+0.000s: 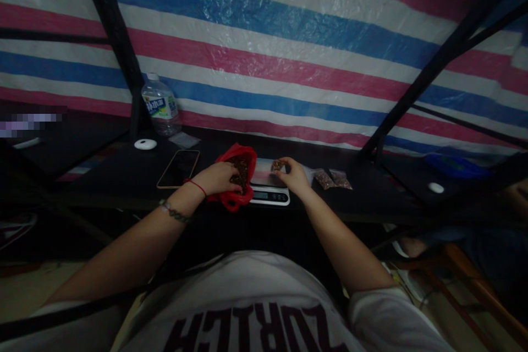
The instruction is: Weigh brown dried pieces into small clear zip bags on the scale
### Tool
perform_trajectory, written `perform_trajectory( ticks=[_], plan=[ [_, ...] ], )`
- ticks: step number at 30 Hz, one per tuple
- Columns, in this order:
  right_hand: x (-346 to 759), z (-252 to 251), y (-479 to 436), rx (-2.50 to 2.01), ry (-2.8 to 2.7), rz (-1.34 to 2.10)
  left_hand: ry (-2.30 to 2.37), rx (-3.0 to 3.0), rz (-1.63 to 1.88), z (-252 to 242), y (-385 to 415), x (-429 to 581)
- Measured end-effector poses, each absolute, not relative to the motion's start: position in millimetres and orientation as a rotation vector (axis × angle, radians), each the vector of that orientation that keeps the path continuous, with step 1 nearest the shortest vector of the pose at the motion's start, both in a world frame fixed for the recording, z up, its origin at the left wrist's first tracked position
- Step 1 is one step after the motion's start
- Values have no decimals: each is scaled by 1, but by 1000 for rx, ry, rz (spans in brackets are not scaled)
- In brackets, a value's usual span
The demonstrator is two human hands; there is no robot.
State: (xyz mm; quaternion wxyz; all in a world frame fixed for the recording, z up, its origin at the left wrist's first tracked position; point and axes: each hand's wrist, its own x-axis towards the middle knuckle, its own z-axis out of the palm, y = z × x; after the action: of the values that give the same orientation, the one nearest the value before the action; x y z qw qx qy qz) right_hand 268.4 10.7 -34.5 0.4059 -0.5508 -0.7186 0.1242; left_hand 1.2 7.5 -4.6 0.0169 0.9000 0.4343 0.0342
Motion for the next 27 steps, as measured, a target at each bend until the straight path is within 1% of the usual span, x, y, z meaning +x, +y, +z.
perform_trajectory(
  ticks=[5,9,15,22,27],
  plan=[
    [275,-37,13,-1437,-1910,332,1234,2797,134,-7,10,0],
    [287,-32,15,-1411,-1840,313,1173,2802,181,-9,11,0],
    [305,-23,17,-1356,-1745,340,1222,2788,260,-10,7,3],
    [310,-15,15,-1366,-1694,335,1162,2792,192,-15,9,3],
    [309,-13,14,-1352,-1632,336,1193,2787,222,-12,9,3]
  ],
)
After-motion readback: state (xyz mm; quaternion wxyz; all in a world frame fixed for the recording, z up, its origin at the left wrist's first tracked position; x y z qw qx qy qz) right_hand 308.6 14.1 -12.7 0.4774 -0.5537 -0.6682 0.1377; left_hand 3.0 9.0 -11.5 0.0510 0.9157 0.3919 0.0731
